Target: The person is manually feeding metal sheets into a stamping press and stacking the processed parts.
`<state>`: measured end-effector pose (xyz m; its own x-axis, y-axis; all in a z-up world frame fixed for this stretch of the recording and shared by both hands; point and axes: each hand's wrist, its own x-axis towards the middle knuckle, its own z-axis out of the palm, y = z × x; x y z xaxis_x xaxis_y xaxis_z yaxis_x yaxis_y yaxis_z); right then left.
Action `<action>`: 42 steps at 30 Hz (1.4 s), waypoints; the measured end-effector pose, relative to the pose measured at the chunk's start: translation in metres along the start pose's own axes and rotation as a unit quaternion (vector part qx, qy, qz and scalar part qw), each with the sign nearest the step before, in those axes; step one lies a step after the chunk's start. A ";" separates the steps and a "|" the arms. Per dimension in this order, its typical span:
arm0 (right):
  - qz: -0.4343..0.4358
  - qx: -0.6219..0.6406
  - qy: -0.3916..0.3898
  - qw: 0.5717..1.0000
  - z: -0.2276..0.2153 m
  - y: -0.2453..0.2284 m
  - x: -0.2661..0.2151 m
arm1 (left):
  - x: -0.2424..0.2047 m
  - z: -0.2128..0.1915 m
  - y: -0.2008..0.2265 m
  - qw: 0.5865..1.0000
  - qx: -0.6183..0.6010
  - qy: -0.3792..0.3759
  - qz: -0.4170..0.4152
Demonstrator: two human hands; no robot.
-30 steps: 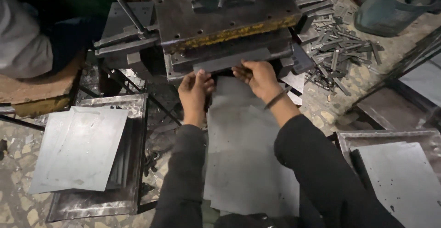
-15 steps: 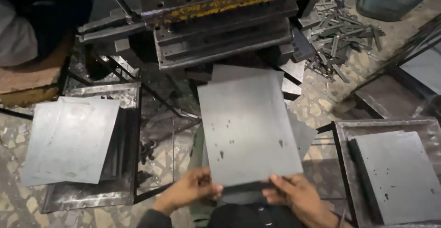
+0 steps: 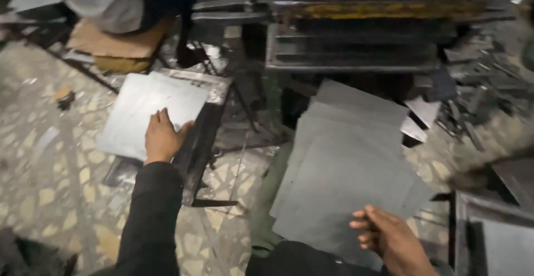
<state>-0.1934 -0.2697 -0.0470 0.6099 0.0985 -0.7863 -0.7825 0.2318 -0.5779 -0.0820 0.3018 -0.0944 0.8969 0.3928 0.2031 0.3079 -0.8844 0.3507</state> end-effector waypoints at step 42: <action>-0.298 0.121 -0.051 0.946 0.143 -0.218 0.126 | 0.008 0.000 0.311 0.578 -0.769 -0.171 -0.212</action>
<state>0.0719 -0.1694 0.0113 0.9518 -0.0294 -0.3052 -0.2527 0.4885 -0.8352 0.0209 0.0299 0.0167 0.9354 0.1860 -0.3006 0.1138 0.6466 0.7543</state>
